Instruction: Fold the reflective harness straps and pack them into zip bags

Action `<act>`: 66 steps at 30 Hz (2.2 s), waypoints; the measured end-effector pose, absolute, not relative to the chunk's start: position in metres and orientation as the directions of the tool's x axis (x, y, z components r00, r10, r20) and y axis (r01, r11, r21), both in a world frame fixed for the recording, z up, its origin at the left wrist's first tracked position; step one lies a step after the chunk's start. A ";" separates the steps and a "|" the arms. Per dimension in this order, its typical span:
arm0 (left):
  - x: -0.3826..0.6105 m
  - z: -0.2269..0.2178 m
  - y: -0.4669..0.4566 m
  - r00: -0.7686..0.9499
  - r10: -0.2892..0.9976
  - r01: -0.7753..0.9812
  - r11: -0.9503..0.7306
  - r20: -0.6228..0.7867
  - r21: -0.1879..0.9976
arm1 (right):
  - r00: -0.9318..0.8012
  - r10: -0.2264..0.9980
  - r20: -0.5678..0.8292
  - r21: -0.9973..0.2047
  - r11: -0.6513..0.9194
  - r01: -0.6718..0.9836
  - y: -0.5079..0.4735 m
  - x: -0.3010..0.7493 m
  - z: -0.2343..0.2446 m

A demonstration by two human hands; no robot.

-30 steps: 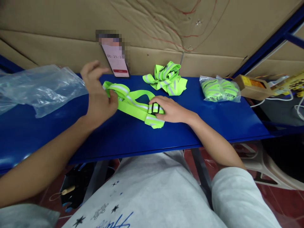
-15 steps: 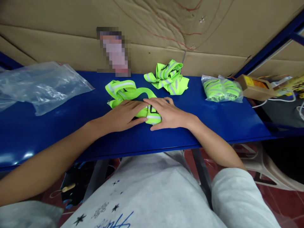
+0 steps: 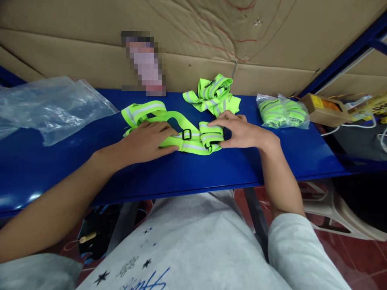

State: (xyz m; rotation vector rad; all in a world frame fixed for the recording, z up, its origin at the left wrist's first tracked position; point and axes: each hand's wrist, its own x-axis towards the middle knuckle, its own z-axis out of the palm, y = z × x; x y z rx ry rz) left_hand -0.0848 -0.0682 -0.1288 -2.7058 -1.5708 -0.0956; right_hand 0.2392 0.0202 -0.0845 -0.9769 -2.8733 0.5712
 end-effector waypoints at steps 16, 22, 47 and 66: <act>-0.070 -0.152 -0.072 0.603 0.798 0.787 -0.593 -0.008 0.172 | -0.879 0.466 0.102 -0.249 0.867 0.431 0.001 0.206 -0.099; -0.070 -0.143 -0.073 0.600 0.800 0.782 -0.590 0.017 0.198 | -0.725 0.689 -0.005 -0.211 0.708 0.674 0.009 0.238 -0.083; -0.072 -0.148 -0.069 0.651 0.730 0.702 -0.683 0.205 0.201 | -0.774 0.631 -0.058 -0.255 0.740 0.622 0.021 0.236 -0.102; -0.049 -0.133 -0.090 0.582 0.748 0.780 -0.625 0.319 0.042 | -0.779 0.627 0.010 -0.747 0.523 0.411 -0.013 0.175 -0.112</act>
